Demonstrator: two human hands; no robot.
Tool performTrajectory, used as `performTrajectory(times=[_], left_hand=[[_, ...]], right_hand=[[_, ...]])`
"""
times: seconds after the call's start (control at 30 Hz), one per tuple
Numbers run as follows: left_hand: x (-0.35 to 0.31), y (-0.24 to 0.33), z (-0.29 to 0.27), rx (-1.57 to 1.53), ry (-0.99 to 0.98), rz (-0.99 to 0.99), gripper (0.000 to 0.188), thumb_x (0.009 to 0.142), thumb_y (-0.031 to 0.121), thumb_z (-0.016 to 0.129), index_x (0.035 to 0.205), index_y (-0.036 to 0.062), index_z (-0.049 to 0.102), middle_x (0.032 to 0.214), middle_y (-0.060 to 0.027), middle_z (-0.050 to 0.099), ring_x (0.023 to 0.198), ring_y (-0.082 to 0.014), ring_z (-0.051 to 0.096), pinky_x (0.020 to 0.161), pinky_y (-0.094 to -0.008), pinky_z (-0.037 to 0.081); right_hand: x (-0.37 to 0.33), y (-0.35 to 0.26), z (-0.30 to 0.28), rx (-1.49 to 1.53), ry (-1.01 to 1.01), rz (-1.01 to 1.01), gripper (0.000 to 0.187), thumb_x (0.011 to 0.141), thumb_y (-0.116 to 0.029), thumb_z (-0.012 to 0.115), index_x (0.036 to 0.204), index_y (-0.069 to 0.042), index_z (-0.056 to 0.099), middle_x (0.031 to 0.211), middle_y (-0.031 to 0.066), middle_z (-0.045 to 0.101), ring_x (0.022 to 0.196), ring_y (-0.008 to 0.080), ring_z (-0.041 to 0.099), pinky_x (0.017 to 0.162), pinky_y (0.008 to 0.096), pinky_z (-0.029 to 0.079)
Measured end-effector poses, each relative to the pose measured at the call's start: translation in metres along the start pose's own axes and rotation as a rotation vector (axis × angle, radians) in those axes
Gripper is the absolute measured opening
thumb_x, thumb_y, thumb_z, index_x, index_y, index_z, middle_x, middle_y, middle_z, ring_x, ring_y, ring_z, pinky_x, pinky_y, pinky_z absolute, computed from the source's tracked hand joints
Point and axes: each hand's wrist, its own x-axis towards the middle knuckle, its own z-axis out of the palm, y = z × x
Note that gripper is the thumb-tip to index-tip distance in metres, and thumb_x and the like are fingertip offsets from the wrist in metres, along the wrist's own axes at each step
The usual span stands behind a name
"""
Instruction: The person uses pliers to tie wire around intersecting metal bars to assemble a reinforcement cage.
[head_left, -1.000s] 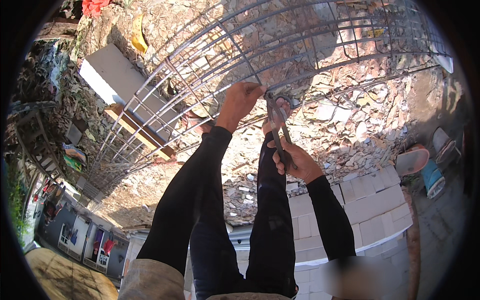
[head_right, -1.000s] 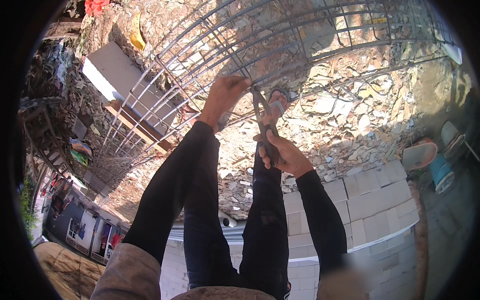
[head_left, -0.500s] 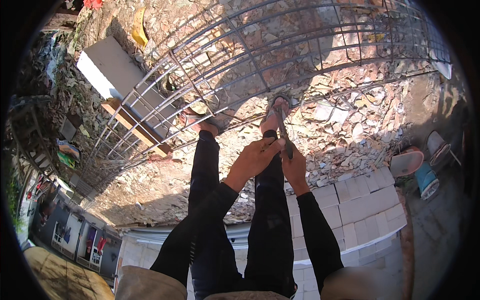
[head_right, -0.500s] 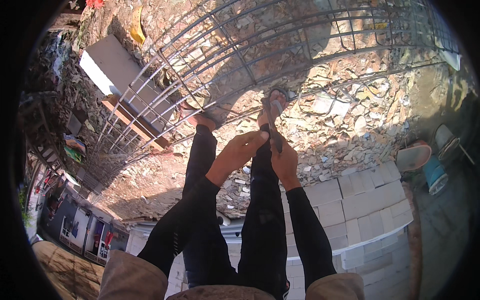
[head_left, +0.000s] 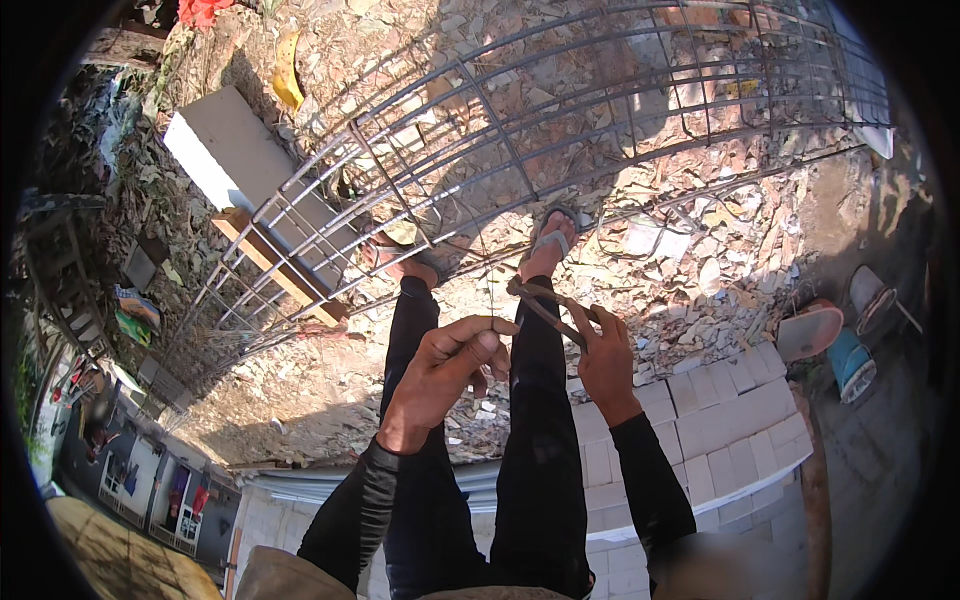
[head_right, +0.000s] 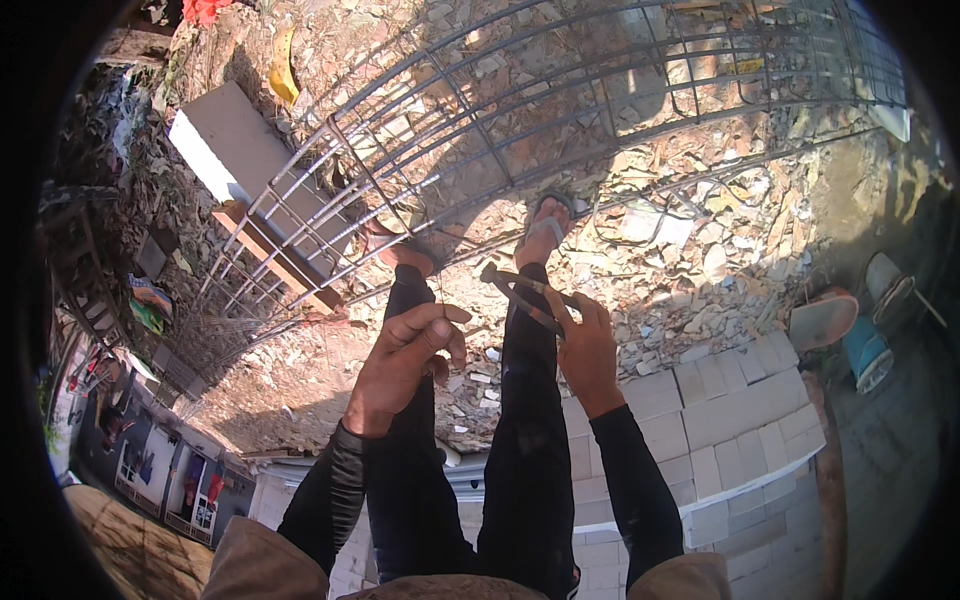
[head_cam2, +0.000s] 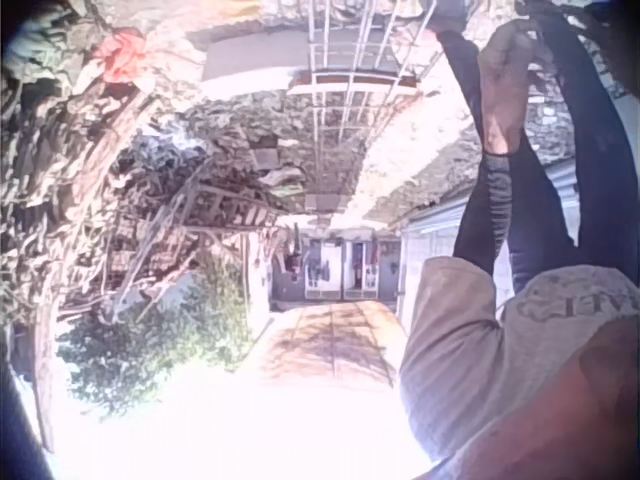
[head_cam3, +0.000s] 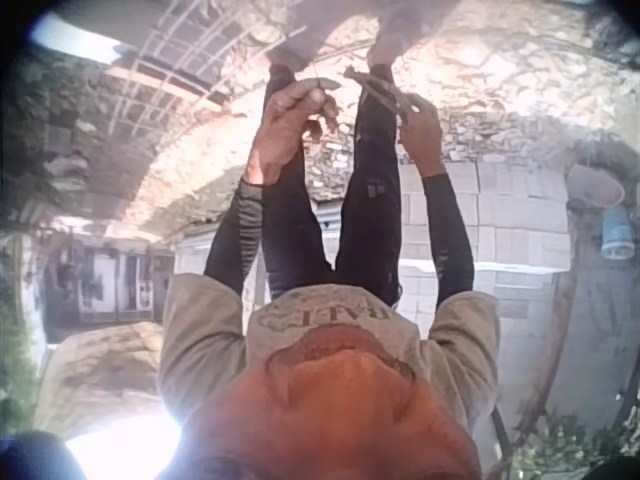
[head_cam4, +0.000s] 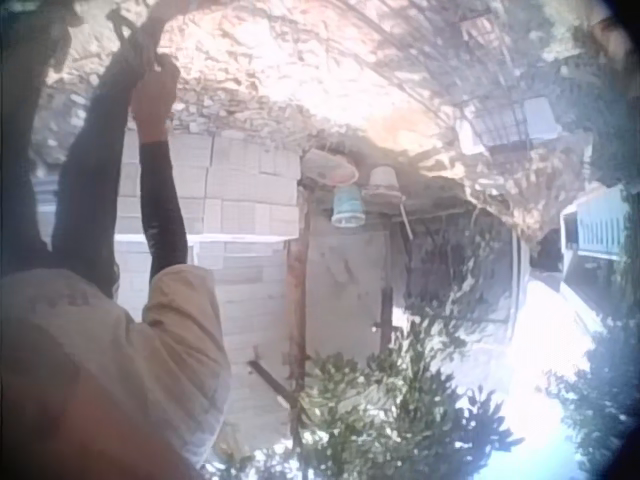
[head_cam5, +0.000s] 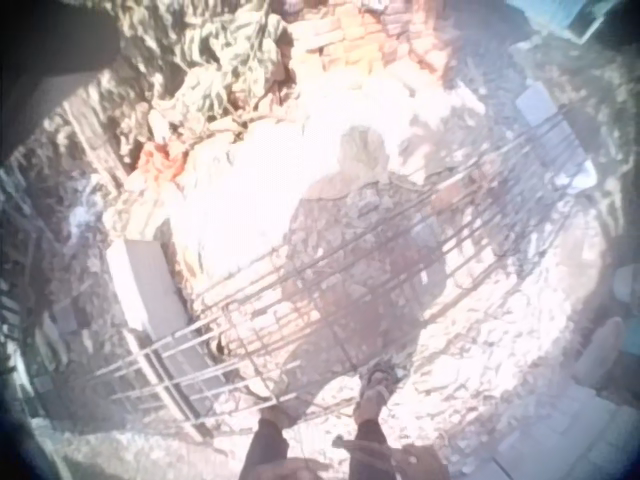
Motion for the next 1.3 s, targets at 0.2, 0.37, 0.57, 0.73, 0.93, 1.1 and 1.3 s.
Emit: performTrajectory(times=[0.2,0.37,0.57,0.73,0.93,1.1,1.3], left_hand=[[-0.017,0.008,-0.005,0.066,0.187,0.118,0.029,0.106,0.025,0.054,0.122,0.0043,0.066,0.090,-0.0026,0.070,0.079,-0.0090,0.067,0.058,-0.0225,0.047],[-0.016,-0.041,-0.026,0.235,0.253,0.031,0.028,0.105,0.024,0.055,0.121,0.0051,0.067,0.092,-0.0015,0.070,0.083,-0.0079,0.068,0.058,-0.0209,0.047],[-0.017,-0.068,-0.008,0.194,0.157,0.026,0.027,0.103,0.020,0.058,0.121,0.0029,0.068,0.099,-0.0048,0.072,0.086,-0.0094,0.069,0.056,-0.0207,0.049],[-0.007,-0.059,0.005,0.170,0.162,0.074,0.025,0.103,0.012,0.057,0.120,-0.0025,0.068,0.094,-0.0083,0.070,0.082,-0.0120,0.066,0.075,-0.0273,0.052],[0.025,-0.075,0.008,0.350,0.160,0.207,0.025,0.102,0.010,0.057,0.121,-0.0020,0.068,0.089,-0.0099,0.071,0.084,-0.0144,0.068,0.076,-0.0301,0.054],[0.045,-0.071,0.031,0.457,0.131,0.250,0.023,0.101,0.011,0.058,0.119,-0.0012,0.068,0.090,-0.0133,0.073,0.084,-0.0180,0.071,0.076,-0.0318,0.055],[0.082,-0.040,0.035,0.711,0.134,0.439,0.025,0.092,0.014,0.071,0.113,0.0000,0.071,0.095,-0.0163,0.074,0.085,-0.0251,0.072,0.080,-0.0354,0.056]], right_hand=[[-0.030,-0.006,-0.011,0.826,-0.179,0.261,0.053,0.092,0.002,0.061,0.143,-0.011,0.055,0.111,0.0120,0.067,0.080,0.0219,0.067,0.073,0.0354,0.054],[0.050,-0.069,-0.103,0.843,0.315,-0.073,0.033,0.090,-0.015,0.076,0.115,0.001,0.064,0.120,0.0108,0.065,0.116,0.0227,0.061,0.091,0.0333,0.053],[0.155,-0.062,-0.100,0.898,0.495,0.057,0.020,0.099,-0.016,0.068,0.111,0.000,0.071,0.095,0.0016,0.070,0.086,0.0058,0.060,0.072,0.0225,0.048],[0.190,-0.018,-0.047,0.666,0.403,0.112,0.022,0.099,-0.018,0.067,0.110,0.000,0.070,0.097,0.0035,0.070,0.092,0.0111,0.063,0.081,0.0270,0.051],[0.180,-0.032,-0.010,0.253,0.635,0.106,0.051,0.092,-0.021,0.076,0.134,-0.001,0.056,0.122,0.0140,0.060,0.094,0.0167,0.061,0.081,0.0308,0.051],[0.110,-0.068,-0.033,0.959,-0.088,0.399,0.045,0.108,-0.033,0.050,0.137,0.001,0.057,0.112,0.0123,0.068,0.096,0.0166,0.065,0.080,0.0295,0.054],[0.098,-0.062,-0.047,0.889,0.219,0.390,0.032,0.108,-0.025,0.049,0.118,0.000,0.065,0.088,-0.0001,0.063,0.070,0.0032,0.047,0.061,0.0224,0.038]])
